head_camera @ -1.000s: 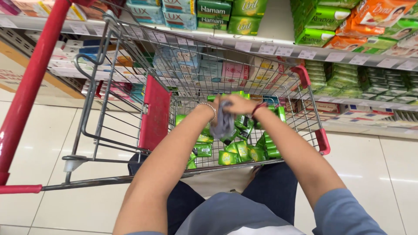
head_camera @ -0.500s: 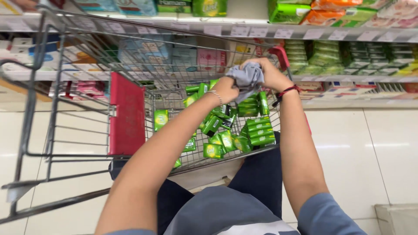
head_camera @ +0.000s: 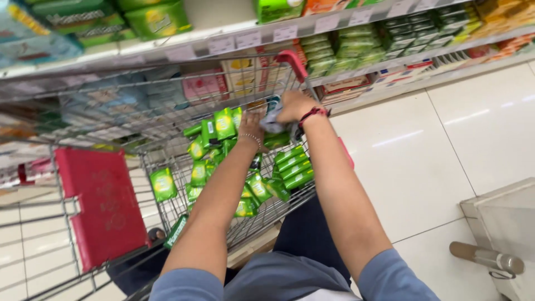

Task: The recorder takes bars of soap from a shopping cart, wipes them with a cloth, and organizes them onto store shelves.

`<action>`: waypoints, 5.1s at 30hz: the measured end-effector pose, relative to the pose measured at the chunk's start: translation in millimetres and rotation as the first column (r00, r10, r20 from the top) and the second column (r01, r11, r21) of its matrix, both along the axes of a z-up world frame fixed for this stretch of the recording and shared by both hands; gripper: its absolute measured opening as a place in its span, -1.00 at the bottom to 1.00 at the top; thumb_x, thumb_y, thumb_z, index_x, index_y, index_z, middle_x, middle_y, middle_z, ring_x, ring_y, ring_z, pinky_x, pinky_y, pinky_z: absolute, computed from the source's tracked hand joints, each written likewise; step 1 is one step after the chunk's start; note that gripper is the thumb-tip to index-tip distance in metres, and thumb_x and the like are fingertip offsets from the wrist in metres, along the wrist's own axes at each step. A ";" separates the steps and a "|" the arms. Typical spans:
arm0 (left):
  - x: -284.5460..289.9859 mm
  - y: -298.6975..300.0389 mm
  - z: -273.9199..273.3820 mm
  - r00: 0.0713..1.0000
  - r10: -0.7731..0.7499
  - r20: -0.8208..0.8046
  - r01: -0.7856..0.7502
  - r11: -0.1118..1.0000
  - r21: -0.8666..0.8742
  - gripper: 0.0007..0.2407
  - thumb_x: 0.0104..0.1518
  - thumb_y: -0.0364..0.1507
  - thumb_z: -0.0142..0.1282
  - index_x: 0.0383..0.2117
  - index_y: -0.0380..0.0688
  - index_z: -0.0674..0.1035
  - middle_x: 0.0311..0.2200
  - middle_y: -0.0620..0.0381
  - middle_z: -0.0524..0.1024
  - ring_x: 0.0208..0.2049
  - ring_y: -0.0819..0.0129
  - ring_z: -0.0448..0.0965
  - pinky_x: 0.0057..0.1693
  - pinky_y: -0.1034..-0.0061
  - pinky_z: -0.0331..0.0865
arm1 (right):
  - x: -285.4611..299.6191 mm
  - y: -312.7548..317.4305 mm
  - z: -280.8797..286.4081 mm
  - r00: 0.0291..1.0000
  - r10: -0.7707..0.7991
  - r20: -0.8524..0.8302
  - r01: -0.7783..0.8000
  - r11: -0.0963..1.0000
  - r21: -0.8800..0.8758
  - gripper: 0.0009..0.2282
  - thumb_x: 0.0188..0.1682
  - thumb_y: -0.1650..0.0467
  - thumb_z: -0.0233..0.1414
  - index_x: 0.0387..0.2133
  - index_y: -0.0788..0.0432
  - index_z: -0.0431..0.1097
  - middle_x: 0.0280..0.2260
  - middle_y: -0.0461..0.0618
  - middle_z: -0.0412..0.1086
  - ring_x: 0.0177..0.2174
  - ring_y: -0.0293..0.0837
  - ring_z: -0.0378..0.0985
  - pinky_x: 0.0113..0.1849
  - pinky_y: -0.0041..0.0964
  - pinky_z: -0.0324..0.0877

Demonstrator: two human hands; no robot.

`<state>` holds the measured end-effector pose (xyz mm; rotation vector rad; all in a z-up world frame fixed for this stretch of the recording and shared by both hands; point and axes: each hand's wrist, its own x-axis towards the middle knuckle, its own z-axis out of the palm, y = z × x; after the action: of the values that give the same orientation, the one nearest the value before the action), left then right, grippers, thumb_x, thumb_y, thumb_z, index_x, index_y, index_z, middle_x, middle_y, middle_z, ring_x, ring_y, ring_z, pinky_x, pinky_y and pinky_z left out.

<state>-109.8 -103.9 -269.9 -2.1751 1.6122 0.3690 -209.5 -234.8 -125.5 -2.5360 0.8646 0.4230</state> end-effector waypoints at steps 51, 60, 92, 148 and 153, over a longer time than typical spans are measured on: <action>131.0 106.5 147.2 -0.146 -0.657 -0.739 -0.956 -0.098 0.277 -0.50 0.17 -0.33 0.09 0.18 -0.01 0.10 0.05 -0.19 0.41 -0.05 0.03 0.62 -0.14 0.02 0.62 | 48.8 224.6 138.6 0.211 0.489 0.847 0.074 0.856 -0.512 -0.56 -0.14 0.42 0.14 0.08 0.06 0.37 0.09 0.24 0.20 0.10 0.27 0.21 0.15 0.17 0.18; 97.2 127.2 213.9 -0.215 -0.567 -0.795 -0.927 -0.137 0.349 -0.42 0.05 -0.37 0.15 0.14 0.01 0.04 0.03 -0.18 0.36 -0.06 -0.04 0.57 -0.23 -0.11 0.58 | 49.4 193.0 119.4 0.282 0.272 0.920 0.155 0.933 -0.324 -0.51 -0.09 0.50 0.01 0.19 0.12 0.29 0.12 0.32 0.15 0.11 0.30 0.18 0.17 0.16 0.14; 65.7 166.9 251.2 0.695 -0.273 -0.665 -0.713 -0.378 -0.590 -0.63 0.41 -0.15 -0.19 0.10 -0.11 0.50 0.10 -0.01 0.53 0.17 0.17 0.50 0.28 0.40 0.29 | 50.5 210.7 133.7 0.131 0.488 0.863 -0.052 0.872 -0.486 -0.67 -0.16 0.50 0.06 -0.06 0.17 0.38 -0.03 0.13 0.34 -0.02 0.15 0.33 0.05 0.01 0.27; 58.5 133.7 228.9 -0.392 -0.403 -0.827 -0.905 0.330 0.268 -0.24 -0.03 0.25 -0.31 0.09 -0.09 0.51 -0.05 -0.14 0.55 -0.10 0.02 0.56 -0.03 0.13 0.50 | 47.7 192.6 122.0 -0.045 0.054 0.998 0.017 0.998 -0.053 -0.62 -0.19 0.57 -0.01 -0.04 0.16 0.43 0.14 0.21 0.19 0.18 0.18 0.26 0.23 -0.02 0.16; 75.9 121.0 201.2 -0.370 -0.621 -0.691 -0.923 0.330 0.198 -0.29 0.02 0.20 -0.25 0.14 -0.07 0.48 0.04 -0.10 0.52 0.04 0.06 0.55 0.08 0.11 0.50 | 36.1 208.9 126.6 -0.052 0.121 0.991 -0.184 0.975 -0.129 -0.68 -0.22 0.56 0.01 -0.16 0.17 0.49 0.01 0.12 0.35 0.07 0.05 0.44 0.14 -0.14 0.33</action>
<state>-33.9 17.2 -68.7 -3.2916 1.2749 3.6434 -173.5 -25.9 1.1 -1.9670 -0.1094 -1.3308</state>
